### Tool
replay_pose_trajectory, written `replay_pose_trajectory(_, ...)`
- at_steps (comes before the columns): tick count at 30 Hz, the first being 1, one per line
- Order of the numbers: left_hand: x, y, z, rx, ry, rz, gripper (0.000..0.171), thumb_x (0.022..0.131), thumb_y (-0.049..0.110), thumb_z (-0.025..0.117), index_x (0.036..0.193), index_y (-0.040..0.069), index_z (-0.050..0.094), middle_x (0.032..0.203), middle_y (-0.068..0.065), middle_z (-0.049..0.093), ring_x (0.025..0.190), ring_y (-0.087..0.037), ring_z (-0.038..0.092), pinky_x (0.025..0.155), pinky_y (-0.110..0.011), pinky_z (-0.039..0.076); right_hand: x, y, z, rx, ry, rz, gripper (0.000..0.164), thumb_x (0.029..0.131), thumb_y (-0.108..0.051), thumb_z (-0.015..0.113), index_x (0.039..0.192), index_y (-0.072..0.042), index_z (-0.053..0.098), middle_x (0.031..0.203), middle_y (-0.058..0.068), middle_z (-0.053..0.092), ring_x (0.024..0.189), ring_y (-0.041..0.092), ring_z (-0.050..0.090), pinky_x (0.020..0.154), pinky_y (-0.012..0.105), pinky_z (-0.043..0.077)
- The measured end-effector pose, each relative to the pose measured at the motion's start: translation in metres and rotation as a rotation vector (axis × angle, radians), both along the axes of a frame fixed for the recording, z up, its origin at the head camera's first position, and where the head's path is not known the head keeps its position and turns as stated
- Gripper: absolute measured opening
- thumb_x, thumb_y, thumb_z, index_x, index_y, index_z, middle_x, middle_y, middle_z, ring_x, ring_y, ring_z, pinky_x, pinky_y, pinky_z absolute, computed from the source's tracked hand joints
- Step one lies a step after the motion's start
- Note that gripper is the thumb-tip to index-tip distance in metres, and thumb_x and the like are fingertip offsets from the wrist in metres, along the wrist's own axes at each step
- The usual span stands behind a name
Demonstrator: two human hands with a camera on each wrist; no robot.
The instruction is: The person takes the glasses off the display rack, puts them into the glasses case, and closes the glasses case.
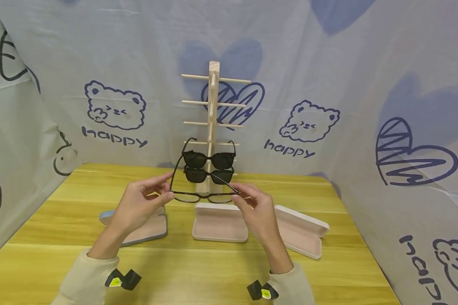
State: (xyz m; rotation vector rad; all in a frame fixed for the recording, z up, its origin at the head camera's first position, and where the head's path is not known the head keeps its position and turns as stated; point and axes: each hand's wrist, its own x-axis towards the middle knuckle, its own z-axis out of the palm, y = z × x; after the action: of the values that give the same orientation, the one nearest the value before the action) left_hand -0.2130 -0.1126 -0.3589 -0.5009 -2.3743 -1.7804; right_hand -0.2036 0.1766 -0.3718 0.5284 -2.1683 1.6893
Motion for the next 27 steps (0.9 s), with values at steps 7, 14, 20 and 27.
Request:
replay_pose_trajectory(7,0.0002,0.0003,0.0002,-0.009,-0.003,-0.002,0.054,0.095,0.007,0.074,0.145,-0.001,0.057,0.104,-0.016,0.066,0.083,-0.008,0.064,0.069,-0.018,0.057,0.0015,0.0015,-0.0012,0.027,0.025,0.004,0.026,0.095,0.003,0.069,0.120,0.009,0.071,0.122,0.026,0.070,0.087,0.001,0.069,0.078,0.016,0.060)
replay_pose_trajectory(14,-0.0003,0.0024,0.0005,-0.009,0.000,-0.010,0.053,0.095,0.006,0.074,0.144,-0.001,0.057,0.104,-0.016,0.067,0.082,-0.007,0.063,0.067,-0.018,0.056,0.0033,0.0040,-0.0014,0.043,0.030,-0.007,0.023,0.096,0.002,0.069,0.118,0.007,0.072,0.121,0.025,0.071,0.089,-0.001,0.070,0.079,0.017,0.060)
replay_pose_trajectory(20,0.0002,0.0015,0.0002,-0.021,0.011,-0.004,0.052,0.095,0.006,0.073,0.144,-0.002,0.057,0.105,-0.016,0.067,0.082,-0.006,0.063,0.068,-0.018,0.056,0.0037,0.0031,-0.0009,0.058,0.030,-0.008,0.022,0.096,0.001,0.069,0.117,0.006,0.073,0.121,0.025,0.072,0.089,-0.001,0.069,0.080,0.017,0.060)
replay_pose_trajectory(27,0.0007,0.0014,-0.0002,-0.025,0.021,-0.004,0.051,0.095,0.006,0.073,0.144,-0.002,0.058,0.103,-0.016,0.067,0.082,-0.006,0.063,0.067,-0.018,0.056,0.0036,0.0029,-0.0011,0.066,0.055,0.006,0.022,0.096,0.003,0.068,0.116,0.007,0.073,0.119,0.025,0.072,0.089,-0.002,0.067,0.078,0.016,0.059)
